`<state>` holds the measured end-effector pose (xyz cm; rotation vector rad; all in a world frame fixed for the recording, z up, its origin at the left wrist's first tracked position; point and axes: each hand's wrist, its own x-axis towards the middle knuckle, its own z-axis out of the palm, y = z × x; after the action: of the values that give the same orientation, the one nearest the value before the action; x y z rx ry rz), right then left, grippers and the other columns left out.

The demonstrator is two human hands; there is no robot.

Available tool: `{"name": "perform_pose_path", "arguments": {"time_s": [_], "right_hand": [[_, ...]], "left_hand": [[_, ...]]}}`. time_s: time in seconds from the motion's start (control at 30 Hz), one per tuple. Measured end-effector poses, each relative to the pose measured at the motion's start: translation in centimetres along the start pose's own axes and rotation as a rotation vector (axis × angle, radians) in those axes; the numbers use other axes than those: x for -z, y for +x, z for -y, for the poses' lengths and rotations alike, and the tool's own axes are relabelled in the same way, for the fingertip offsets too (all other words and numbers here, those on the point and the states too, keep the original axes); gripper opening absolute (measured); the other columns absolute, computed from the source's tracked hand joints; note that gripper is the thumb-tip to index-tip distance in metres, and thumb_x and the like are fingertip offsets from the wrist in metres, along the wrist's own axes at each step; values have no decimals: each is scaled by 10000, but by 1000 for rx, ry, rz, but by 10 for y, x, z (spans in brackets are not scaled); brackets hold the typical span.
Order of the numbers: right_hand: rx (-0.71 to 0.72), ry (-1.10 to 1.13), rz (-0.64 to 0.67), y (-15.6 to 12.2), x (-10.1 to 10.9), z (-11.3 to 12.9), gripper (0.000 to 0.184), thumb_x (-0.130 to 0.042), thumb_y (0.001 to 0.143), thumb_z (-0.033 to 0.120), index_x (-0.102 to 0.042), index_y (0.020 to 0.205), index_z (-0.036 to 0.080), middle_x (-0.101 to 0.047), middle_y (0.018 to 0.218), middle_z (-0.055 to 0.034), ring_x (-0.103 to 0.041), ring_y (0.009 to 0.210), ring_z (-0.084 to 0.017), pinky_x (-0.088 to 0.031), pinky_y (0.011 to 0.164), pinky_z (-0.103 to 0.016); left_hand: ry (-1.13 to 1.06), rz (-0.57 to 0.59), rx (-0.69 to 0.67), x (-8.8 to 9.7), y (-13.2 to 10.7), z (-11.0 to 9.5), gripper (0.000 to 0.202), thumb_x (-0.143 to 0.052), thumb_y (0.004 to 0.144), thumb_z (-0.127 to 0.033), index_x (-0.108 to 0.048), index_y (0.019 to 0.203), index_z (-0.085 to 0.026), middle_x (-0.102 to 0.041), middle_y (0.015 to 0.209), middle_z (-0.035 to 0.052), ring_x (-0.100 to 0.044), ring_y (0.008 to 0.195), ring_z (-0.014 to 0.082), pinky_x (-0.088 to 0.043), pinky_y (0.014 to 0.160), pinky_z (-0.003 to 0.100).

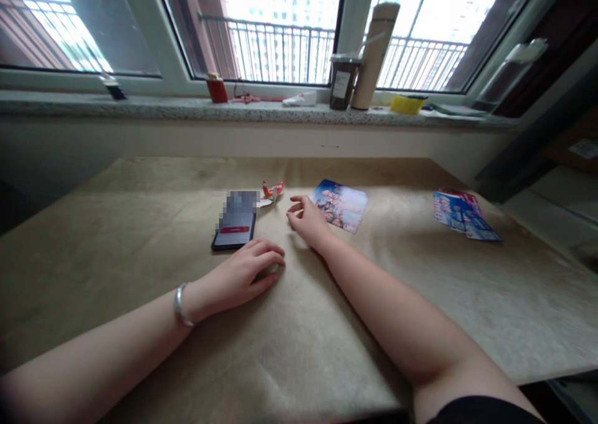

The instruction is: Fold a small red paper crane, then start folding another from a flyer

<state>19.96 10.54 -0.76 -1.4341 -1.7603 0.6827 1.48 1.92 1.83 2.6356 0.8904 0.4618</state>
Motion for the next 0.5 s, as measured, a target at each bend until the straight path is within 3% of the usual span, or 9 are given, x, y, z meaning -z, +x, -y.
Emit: {"name": "perform_pose_path", "arguments": {"time_s": [0.1, 0.17, 0.27, 0.5], "right_hand": [[67, -115, -31, -22, 24, -5, 292, -574, 753, 172, -569, 1046, 178, -628, 982, -66, -600, 810, -172, -502, 764, -342], [217, -471, -80, -35, 40, -9, 202, -575, 763, 208, -635, 954, 181, -606, 1042, -96, -539, 1007, -250, -446, 893, -402], [246, -744, -128, -44, 57, -17, 249, -559, 788, 252, -651, 1008, 179, -582, 1149, -103, -487, 1076, -295, -414, 931, -432], [91, -735, -41, -32, 66, -35, 344, -560, 813, 328, -616, 1109, 162, -656, 1083, -94, -557, 998, -260, -436, 882, -380]], "left_hand": [[-3, -3, -3, 0, -1, 2, 176, -500, 870, -198, -571, 1032, -194, -551, 1093, 58, -466, 1061, 204, -406, 967, 360], [-7, -5, -4, 0, -2, 3, 175, -501, 871, -196, -571, 1032, -193, -553, 1093, 58, -466, 1062, 203, -406, 966, 358], [-14, -3, -7, 0, -2, 3, 161, -512, 865, -191, -574, 1013, -190, -554, 1094, 57, -468, 1058, 200, -406, 965, 355], [-19, 0, -7, 0, 2, 3, 170, -503, 872, -194, -573, 1026, -192, -551, 1099, 57, -467, 1060, 196, -409, 961, 356]]}}
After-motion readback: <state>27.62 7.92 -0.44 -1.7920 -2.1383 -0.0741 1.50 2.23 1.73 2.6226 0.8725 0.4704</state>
